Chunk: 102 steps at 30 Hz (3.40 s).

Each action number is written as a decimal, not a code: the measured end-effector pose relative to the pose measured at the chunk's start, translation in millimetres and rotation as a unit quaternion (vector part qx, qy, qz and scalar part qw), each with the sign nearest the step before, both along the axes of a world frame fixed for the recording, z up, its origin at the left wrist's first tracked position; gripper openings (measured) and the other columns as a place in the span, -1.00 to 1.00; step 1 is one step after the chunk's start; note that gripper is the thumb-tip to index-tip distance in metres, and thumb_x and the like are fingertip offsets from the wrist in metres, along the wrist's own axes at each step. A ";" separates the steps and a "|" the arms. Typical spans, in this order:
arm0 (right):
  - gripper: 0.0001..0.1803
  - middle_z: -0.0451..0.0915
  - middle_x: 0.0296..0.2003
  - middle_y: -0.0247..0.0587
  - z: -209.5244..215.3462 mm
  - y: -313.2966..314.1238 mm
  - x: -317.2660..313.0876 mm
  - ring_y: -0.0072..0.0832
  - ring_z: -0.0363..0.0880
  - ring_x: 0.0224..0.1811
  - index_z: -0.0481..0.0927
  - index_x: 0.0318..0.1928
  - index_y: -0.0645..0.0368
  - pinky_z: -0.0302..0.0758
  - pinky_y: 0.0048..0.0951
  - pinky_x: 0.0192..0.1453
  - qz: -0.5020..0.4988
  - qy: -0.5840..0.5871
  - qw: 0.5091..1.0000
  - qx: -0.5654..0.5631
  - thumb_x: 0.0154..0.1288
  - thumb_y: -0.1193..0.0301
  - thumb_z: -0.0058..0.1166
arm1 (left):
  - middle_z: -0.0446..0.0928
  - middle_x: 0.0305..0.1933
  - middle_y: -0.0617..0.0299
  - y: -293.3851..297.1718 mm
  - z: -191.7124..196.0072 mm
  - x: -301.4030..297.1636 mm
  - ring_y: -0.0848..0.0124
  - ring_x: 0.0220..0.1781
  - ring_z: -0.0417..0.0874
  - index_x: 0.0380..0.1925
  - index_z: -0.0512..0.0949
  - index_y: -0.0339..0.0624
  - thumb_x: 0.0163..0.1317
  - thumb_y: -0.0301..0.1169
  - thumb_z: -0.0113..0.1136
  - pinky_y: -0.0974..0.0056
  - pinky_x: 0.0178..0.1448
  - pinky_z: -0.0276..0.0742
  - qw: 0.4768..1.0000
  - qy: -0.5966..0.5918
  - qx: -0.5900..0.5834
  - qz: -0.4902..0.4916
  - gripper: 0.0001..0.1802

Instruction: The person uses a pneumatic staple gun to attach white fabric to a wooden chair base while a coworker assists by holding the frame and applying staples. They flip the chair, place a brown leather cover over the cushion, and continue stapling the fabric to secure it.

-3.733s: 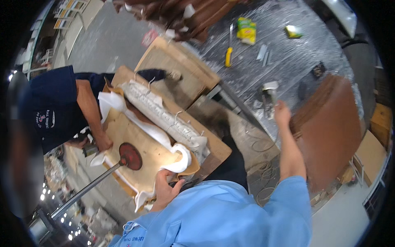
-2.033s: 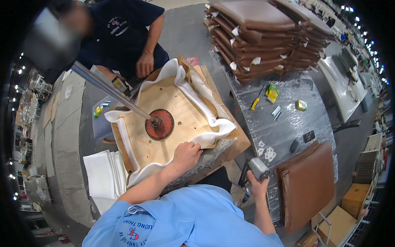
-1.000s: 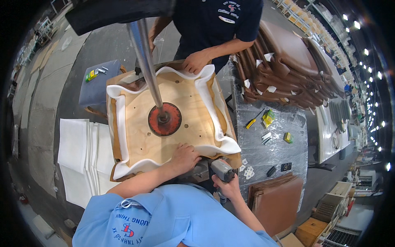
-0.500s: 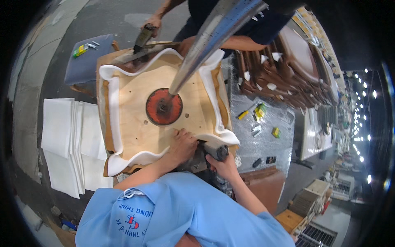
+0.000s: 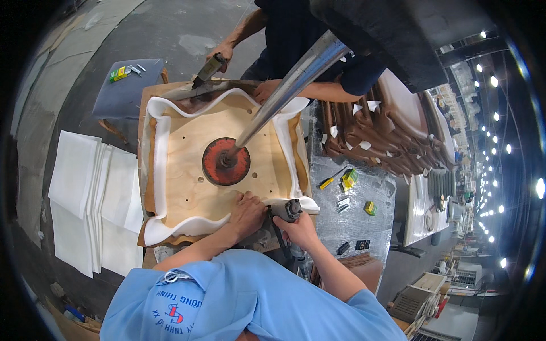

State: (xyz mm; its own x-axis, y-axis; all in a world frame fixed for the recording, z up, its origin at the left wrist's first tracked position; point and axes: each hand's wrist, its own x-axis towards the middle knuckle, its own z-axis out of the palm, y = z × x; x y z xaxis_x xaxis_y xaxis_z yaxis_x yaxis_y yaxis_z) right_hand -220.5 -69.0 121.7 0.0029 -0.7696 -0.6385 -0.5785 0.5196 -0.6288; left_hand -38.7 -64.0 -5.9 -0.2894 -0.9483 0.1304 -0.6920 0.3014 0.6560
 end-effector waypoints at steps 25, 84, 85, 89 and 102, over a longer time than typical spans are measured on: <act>-0.66 0.71 -0.38 -0.34 -4.5 24.3 -10.1 -0.59 0.61 -0.54 0.73 0.05 0.27 0.51 -0.42 -0.48 -0.016 -0.033 0.996 -0.076 0.46 0.31 0.51 | 0.76 -0.25 -0.10 -18.4 58.5 55.8 -0.15 -0.08 0.77 -0.18 0.77 -0.23 0.43 -0.34 0.30 -0.18 0.05 0.63 0.992 0.101 0.066 0.027 -0.81; -0.21 0.77 -0.05 -0.30 7.0 100.5 69.7 -0.63 0.66 -0.32 0.50 0.61 0.10 0.64 -0.50 -0.31 -0.147 -0.054 0.986 -0.064 0.42 0.53 0.48 | 0.55 -0.34 0.31 55.6 0.4 174.7 0.19 -0.08 0.53 -0.48 0.69 -0.01 0.26 -0.28 0.57 0.00 0.13 0.29 0.997 0.060 -0.048 -0.033 -0.78; -0.22 0.77 -0.04 -0.30 8.8 107.4 82.0 -0.64 0.66 -0.32 0.49 0.62 0.11 0.63 -0.51 -0.31 -0.157 -0.113 0.979 -0.065 0.44 0.53 0.47 | 0.55 -0.34 0.31 55.8 0.2 173.8 0.19 -0.07 0.53 -0.47 0.70 -0.01 0.27 -0.27 0.57 -0.01 0.14 0.29 0.997 0.062 -0.039 -0.027 -0.78; -0.23 0.72 -0.12 -0.31 5.2 106.0 124.8 -0.63 0.62 -0.40 0.46 0.63 0.10 0.60 -0.52 -0.34 -0.132 -0.158 0.978 0.016 0.48 0.48 0.44 | 0.55 -0.33 0.28 56.8 0.1 170.9 0.16 -0.05 0.54 -0.47 0.69 -0.03 0.34 -0.26 0.51 -0.03 0.16 0.31 0.998 0.062 -0.023 -0.009 -0.76; -0.62 0.66 -0.45 -0.40 -7.3 76.9 161.0 -0.64 0.62 -0.52 0.73 0.04 0.30 0.56 -0.47 -0.47 -0.095 -0.037 0.993 0.055 0.49 0.25 0.53 | 0.58 -0.28 0.19 56.6 0.4 164.2 0.11 0.03 0.55 -0.43 0.70 -0.08 0.44 -0.28 0.41 -0.07 0.24 0.34 0.998 0.060 0.006 0.018 -0.76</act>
